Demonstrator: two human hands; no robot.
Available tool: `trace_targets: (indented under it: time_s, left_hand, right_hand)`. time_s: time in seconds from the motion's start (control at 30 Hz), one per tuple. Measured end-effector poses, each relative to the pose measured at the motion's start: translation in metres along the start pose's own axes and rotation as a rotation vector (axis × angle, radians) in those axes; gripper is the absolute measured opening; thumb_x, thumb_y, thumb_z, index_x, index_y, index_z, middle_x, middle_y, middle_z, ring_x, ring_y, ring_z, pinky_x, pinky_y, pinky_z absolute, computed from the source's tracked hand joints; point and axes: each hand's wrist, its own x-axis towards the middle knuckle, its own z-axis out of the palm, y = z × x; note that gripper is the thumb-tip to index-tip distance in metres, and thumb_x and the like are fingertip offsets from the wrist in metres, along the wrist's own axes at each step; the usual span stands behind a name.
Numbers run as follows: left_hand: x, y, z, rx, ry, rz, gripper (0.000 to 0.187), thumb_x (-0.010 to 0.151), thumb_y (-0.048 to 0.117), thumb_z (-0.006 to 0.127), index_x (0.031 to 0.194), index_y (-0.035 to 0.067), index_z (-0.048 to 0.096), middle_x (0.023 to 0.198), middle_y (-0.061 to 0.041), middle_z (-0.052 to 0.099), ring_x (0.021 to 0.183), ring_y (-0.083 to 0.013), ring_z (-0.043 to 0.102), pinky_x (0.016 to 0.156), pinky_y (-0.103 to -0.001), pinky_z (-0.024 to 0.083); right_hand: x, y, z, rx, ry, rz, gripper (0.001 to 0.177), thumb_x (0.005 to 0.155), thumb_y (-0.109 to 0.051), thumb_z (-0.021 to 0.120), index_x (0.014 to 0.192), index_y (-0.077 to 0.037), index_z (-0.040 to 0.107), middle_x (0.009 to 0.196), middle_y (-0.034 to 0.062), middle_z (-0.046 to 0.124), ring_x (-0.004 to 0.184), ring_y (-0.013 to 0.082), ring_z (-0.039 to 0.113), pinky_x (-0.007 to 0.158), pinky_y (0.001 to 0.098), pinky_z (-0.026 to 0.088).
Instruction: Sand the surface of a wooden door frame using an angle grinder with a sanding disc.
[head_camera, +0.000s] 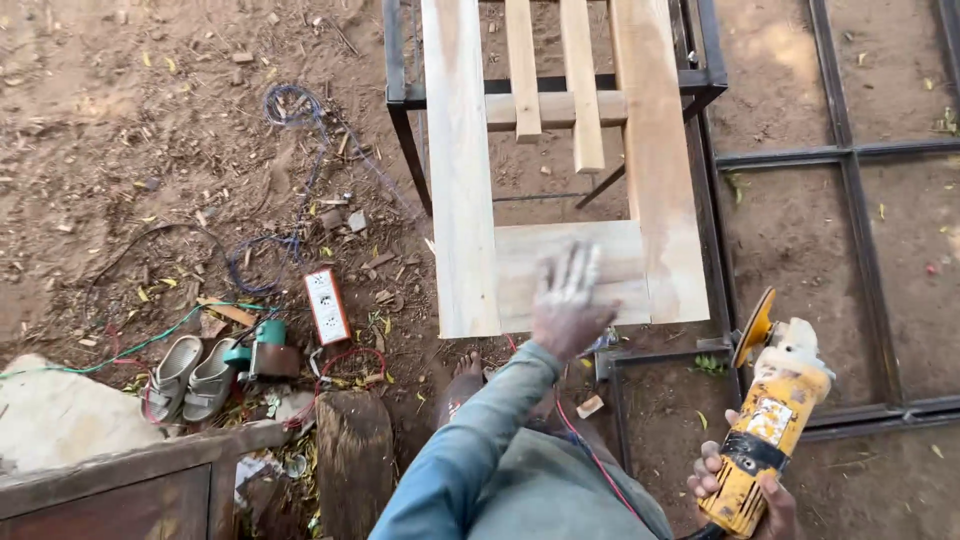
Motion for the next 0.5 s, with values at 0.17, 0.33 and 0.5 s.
trace_targets:
  time_s: [0.17,0.33,0.5]
  left_hand:
    - [-0.031,-0.051,-0.040,0.173,-0.026,-0.157,0.098,0.097,0.072,0.041,0.162,0.002,0.019,0.170,-0.020,0.017,0.158,-0.0306,0.012,0.125,-0.056,0.003]
    - [-0.060,-0.089,-0.077,0.259,0.065,-0.308,0.102,0.095,0.076,0.037,0.161,0.000,0.020,0.170,-0.020,0.017,0.158,-0.0332,0.013,0.125,-0.056,0.005]
    - [-0.043,-0.102,-0.065,0.419,0.056,-0.345,0.106,0.097,0.078,0.034,0.158,-0.009,0.021,0.168,-0.026,0.016,0.157,-0.0403,0.008,0.122,-0.062,0.001]
  right_hand:
    - [0.008,-0.012,0.017,0.012,-0.083,0.062,0.101,0.088,-0.035,0.077,0.169,-0.009,0.023,0.105,0.0196,0.049,0.085,0.0267,0.055,0.077,0.0445,0.046]
    - [0.003,-0.016,-0.005,0.011,-0.097,0.041,0.102,0.090,-0.034,0.076,0.171,-0.003,0.023,0.103,0.0204,0.050,0.084,0.0262,0.055,0.076,0.0433,0.046]
    - [0.013,-0.024,-0.066,0.020,-0.256,0.159,0.107,0.088,-0.032,0.077,0.171,-0.009,0.013,0.106,0.0215,0.051,0.085,0.0287,0.057,0.074,0.0471,0.048]
